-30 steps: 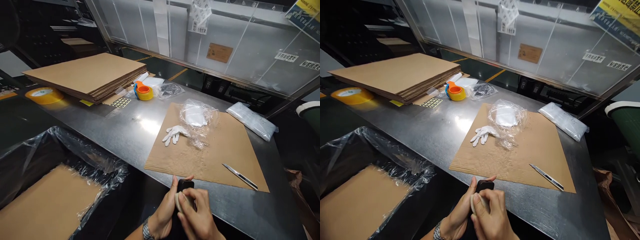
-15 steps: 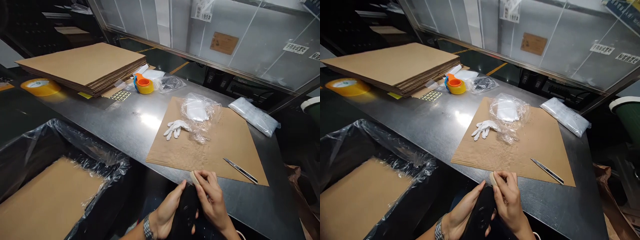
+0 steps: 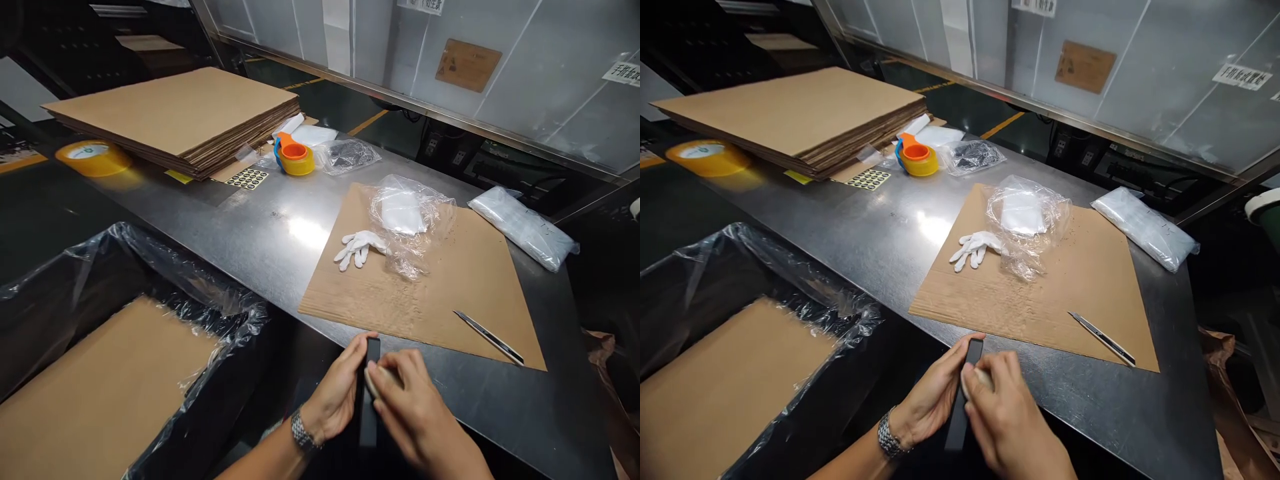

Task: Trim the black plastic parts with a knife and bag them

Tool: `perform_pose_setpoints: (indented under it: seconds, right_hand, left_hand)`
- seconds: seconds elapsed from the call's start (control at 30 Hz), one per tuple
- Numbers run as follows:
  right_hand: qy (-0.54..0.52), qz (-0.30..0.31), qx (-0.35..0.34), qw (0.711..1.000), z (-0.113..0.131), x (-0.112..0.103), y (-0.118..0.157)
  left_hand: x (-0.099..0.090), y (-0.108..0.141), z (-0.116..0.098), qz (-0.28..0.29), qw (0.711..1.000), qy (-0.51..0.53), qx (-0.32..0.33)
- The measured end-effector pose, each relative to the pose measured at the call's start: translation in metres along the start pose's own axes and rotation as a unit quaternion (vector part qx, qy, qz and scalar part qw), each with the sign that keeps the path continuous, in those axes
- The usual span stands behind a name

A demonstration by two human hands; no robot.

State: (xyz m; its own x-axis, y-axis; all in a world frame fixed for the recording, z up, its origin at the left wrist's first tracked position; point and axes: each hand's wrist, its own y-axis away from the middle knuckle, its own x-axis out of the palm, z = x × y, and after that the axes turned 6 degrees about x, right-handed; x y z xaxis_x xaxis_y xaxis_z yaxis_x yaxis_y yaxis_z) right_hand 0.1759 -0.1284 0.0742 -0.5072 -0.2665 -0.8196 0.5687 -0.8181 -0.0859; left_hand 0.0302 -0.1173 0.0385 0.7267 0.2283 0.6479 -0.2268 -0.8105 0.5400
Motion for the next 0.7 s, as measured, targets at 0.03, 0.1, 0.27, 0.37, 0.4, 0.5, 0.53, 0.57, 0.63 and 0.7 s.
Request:
perform_pose_setpoints:
  seconds: [0.03, 0.1, 0.27, 0.37, 0.4, 0.5, 0.53, 0.57, 0.63, 0.7]
  right_hand:
    - [-0.003, 0.009, -0.023, 1.0, 0.004, 0.0, 0.002]
    - [-0.014, -0.001, -0.068, 0.998, 0.009, 0.002, 0.005]
    - [-0.058, -0.052, -0.025, 0.997, 0.012, 0.013, 0.006]
    - [-0.11, -0.09, -0.037, 0.989, 0.013, 0.022, 0.006]
    - [-0.129, -0.092, -0.05, 0.986, 0.013, 0.026, 0.008]
    - [-0.15, -0.092, -0.039, 0.984, 0.007, 0.033, 0.018]
    - [-0.144, -0.097, -0.019, 0.985, 0.004, 0.035, 0.022]
    - [-0.137, -0.105, 0.0, 0.985, 0.002, 0.036, 0.025]
    - [-0.127, -0.143, 0.008, 0.982, -0.001, 0.039, 0.03]
    - [-0.104, -0.182, -0.019, 0.978, 0.001, 0.043, 0.031]
  left_hand:
    - [-0.002, 0.0, -0.001, -0.011, 1.0, 0.009, -0.012]
    - [-0.004, -0.001, -0.002, -0.015, 0.999, 0.022, -0.03]
    - [0.0, -0.002, -0.001, -0.002, 0.997, 0.063, -0.043]
    - [0.001, -0.006, -0.004, -0.01, 0.985, 0.146, -0.089]
    - [0.001, -0.008, -0.006, -0.003, 0.977, 0.186, -0.107]
    - [0.0, -0.011, -0.015, 0.027, 0.948, 0.287, -0.138]
    - [0.0, -0.012, -0.017, 0.029, 0.94, 0.307, -0.145]
    - [0.001, -0.012, -0.018, 0.025, 0.935, 0.32, -0.151]
    - [0.003, -0.014, -0.019, -0.004, 0.933, 0.333, -0.134]
    - [0.006, -0.016, -0.018, -0.038, 0.937, 0.332, -0.096]
